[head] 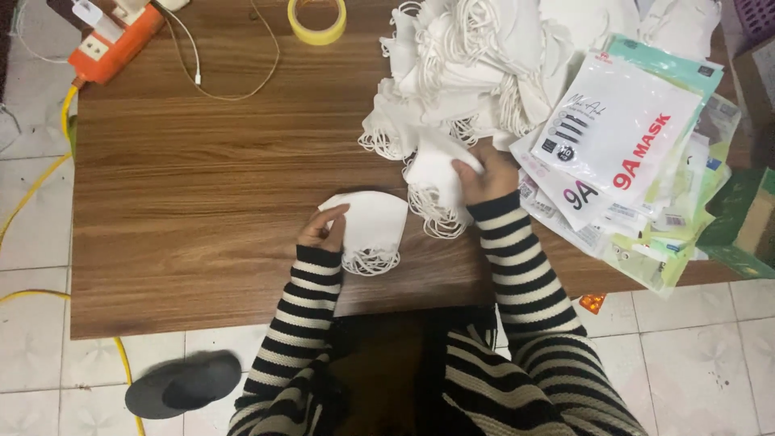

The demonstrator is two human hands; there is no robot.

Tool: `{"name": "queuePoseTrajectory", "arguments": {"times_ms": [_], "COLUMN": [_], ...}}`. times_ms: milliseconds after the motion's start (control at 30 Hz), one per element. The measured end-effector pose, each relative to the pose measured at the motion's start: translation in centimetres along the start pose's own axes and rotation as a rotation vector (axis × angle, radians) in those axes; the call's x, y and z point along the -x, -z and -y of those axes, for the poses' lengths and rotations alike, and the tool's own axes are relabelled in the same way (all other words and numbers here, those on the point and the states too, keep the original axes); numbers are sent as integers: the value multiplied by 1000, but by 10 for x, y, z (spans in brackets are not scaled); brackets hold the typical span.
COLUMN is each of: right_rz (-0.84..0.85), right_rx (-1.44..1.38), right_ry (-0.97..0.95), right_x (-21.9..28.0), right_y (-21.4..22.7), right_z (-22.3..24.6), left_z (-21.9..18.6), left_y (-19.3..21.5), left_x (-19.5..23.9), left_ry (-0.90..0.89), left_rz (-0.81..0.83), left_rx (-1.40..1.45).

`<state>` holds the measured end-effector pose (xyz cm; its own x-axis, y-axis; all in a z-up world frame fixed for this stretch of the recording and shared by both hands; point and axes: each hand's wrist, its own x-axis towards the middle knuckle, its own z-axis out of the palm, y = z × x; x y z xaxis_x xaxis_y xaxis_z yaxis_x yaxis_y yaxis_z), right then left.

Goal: Folding white face masks and stacking them on a wooden table in a factory setting.

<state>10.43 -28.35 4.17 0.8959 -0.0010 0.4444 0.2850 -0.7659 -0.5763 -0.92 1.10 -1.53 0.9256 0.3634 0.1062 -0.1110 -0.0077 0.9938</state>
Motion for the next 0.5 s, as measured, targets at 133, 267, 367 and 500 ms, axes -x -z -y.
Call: {"name": "queuePoseTrajectory", "arguments": {"times_ms": [133,267,367,500], "right_rz": [120,424,551,641], "right_rx": [-482,-616,-486,-405], "right_ry": [-11,2,-36,-53], "right_x": [-9,20,35,54], "right_y": [16,-43,-62,-95], "right_z": [42,27,43,37], "left_z": [-2,10,36,23], "left_y": [2,5,8,2], "left_x": [3,-2,-4,3], "left_ry": [-7,77,73,107], "left_rz": [9,17,-8,-59], "left_rx": [62,197,196,111]}}
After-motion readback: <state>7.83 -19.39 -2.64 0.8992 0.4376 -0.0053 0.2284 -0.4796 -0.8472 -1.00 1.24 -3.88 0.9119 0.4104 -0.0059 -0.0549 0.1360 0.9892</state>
